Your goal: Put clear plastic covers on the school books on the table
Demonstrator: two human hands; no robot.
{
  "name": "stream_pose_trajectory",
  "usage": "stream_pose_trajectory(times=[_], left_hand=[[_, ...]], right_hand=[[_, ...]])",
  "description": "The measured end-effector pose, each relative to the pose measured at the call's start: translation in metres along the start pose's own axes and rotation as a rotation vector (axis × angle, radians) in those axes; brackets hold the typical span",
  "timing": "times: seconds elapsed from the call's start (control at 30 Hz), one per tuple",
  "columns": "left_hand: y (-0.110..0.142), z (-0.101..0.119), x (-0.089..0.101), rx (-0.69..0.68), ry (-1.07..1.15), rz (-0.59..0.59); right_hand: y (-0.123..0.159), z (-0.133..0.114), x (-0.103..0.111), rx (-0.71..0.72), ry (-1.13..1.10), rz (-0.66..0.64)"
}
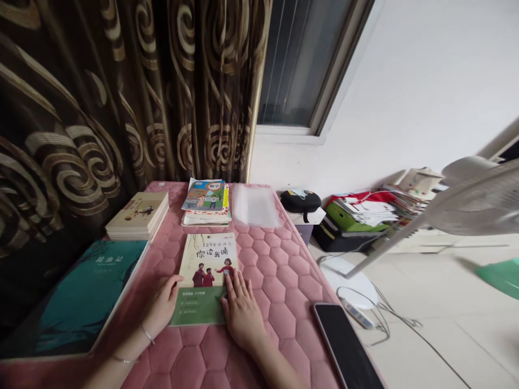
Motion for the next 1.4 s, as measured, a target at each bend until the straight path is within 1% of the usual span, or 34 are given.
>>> stream_pose_trajectory(times=[0.1,0.17,0.23,0.3,0.37,0.43,0.53,0.63,0.73,0.87,0.93,1.07,1.23,1.4], left_hand=[[-0.014,-0.002,-0.004,0.154,0.085,-0.156],[-0.016,0.002,-0.006,0.207,0.087,-0.196],[-0.015,0.009,-0.006,0.213,0.062,-0.183],[-0.012,0.013,-0.007,0.209,0.041,-0.169],[-0.009,0.014,-0.009,0.208,0.022,-0.173],[-0.008,0.013,-0.01,0.209,0.001,-0.172],[-0.007,0.013,-0.009,0.19,-0.016,-0.154],[-0.006,0.015,-0.008,0.163,-0.033,-0.125],[-0.005,0.016,-0.008,0.148,-0.065,-0.1],[-0.004,0.018,-0.009,0.137,-0.1,-0.093],[-0.003,0.018,-0.009,0.136,-0.116,-0.099],[-0.002,0.022,-0.011,0.12,-0.162,-0.126],[0.001,0.023,-0.013,0.167,-0.235,-0.191],[0.001,0.026,-0.008,0.176,-0.254,-0.191]], right_hand=[[-0.001,-0.002,0.0,-0.006,-0.058,0.022],[-0.002,-0.003,0.003,-0.008,-0.119,0.041],[-0.005,0.0,0.013,-0.04,-0.182,0.084],[-0.009,0.007,0.027,-0.099,-0.235,0.149],[-0.017,0.015,0.039,-0.153,-0.293,0.181],[-0.025,0.026,0.046,-0.213,-0.36,0.158],[-0.032,0.043,0.046,-0.34,-0.424,0.086],[-0.034,0.052,0.043,-0.423,-0.361,0.03],[-0.034,0.052,0.04,-0.45,-0.223,-0.005],[-0.031,0.051,0.036,-0.497,-0.136,-0.004],[-0.03,0.05,0.035,-0.506,-0.149,0.018],[-0.028,0.045,0.036,-0.453,-0.189,0.057],[-0.027,0.04,0.033,-0.401,-0.192,0.016],[-0.028,0.039,0.034,-0.401,-0.186,0.023]])
Point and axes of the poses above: each hand's wrist, its own y-axis away from the middle knuckle, its own x-axis out of the back of the hand, z = x × y, the point moved 9 cm from there along -y, towards the middle knuckle, and after that the axes turned 14 degrees about x, right-handed, at the moved point
